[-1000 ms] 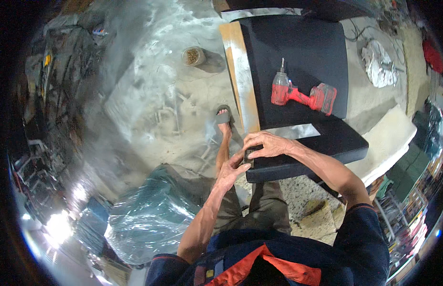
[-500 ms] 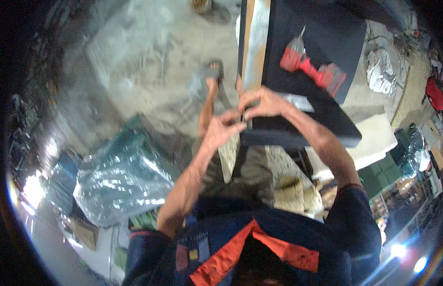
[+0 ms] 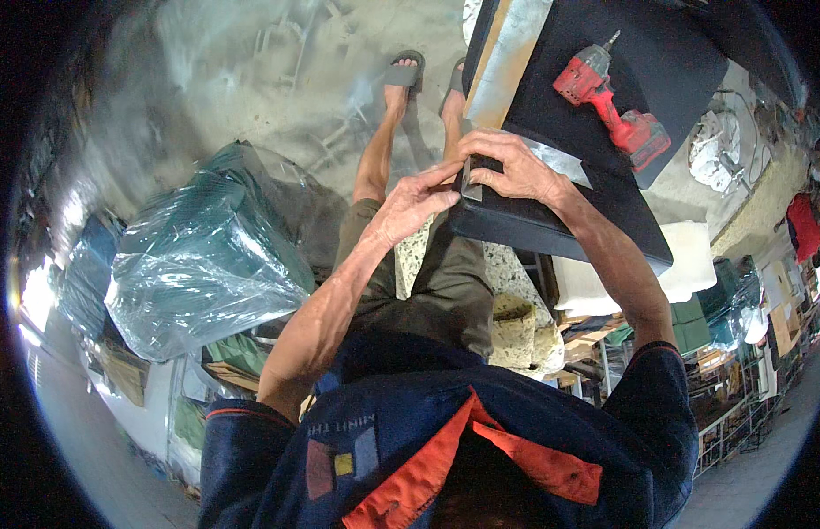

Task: The person assembles a black upholstered chair by attaching metal brackets to the seat using a cordless drill. They position the brackets, drive screws into the seat, and adjust the chair components during the process.

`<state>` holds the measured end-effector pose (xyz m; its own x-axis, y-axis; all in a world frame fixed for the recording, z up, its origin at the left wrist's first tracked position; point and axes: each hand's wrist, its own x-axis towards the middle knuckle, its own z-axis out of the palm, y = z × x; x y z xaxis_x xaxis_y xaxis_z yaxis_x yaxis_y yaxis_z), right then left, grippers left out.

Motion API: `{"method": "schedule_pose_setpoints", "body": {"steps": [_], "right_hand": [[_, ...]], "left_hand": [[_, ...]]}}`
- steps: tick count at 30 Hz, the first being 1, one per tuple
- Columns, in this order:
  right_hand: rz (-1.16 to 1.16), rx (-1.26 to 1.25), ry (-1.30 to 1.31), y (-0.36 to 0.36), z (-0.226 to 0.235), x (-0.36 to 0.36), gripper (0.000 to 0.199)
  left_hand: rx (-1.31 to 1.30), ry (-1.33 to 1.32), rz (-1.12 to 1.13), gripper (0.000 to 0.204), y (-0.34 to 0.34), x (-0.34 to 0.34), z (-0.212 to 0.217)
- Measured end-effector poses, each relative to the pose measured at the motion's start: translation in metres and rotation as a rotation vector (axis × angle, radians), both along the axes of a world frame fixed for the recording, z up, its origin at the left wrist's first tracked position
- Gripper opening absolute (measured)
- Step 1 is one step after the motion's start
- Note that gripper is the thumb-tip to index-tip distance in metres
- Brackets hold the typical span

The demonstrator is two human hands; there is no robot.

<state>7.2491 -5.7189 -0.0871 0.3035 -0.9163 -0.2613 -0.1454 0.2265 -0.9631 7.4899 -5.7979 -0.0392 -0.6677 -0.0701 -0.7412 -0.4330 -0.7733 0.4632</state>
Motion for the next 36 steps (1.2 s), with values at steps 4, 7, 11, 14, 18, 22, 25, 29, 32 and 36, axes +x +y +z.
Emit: {"method": "schedule_pose_setpoints", "body": {"steps": [4,7,11,14,18,22,25,29,32,36], "right_hand": [[0.013,0.003,0.008,-0.001,0.001,0.002,0.038],[0.046,0.029,0.013,0.0,0.001,-0.001,0.038],[0.053,0.042,-0.002,-0.003,-0.001,-0.001,0.038],[0.055,-0.011,0.007,-0.002,-0.001,-0.002,0.041],[-0.074,0.312,0.086,0.003,0.023,-0.004,0.046],[-0.519,0.67,0.493,0.012,0.077,0.001,0.037],[-0.55,0.603,0.522,0.017,0.116,0.027,0.026],[-0.521,0.528,0.675,0.014,0.126,0.074,0.029],[-0.46,0.44,0.858,0.003,0.114,0.106,0.024],[-0.369,0.272,1.087,-0.008,0.102,0.125,0.023]], "left_hand": [[-0.005,-0.024,-0.052,0.065,-0.001,0.0,0.003],[-0.091,-0.012,-0.1,0.07,0.004,-0.003,0.001],[-0.191,-0.034,-0.042,0.076,0.013,-0.008,0.003],[-0.13,-0.046,-0.017,0.069,0.016,-0.005,0.001],[0.251,-0.053,0.354,0.053,0.023,0.006,-0.027],[0.547,-0.2,0.489,0.037,0.045,0.0,-0.068],[0.784,-0.12,0.589,0.035,0.058,-0.011,-0.084],[0.853,-0.031,0.68,0.033,0.064,-0.018,-0.096],[0.895,-0.039,0.619,0.031,0.058,-0.016,-0.102],[0.917,-0.024,0.572,0.028,0.051,-0.014,-0.106]]}}
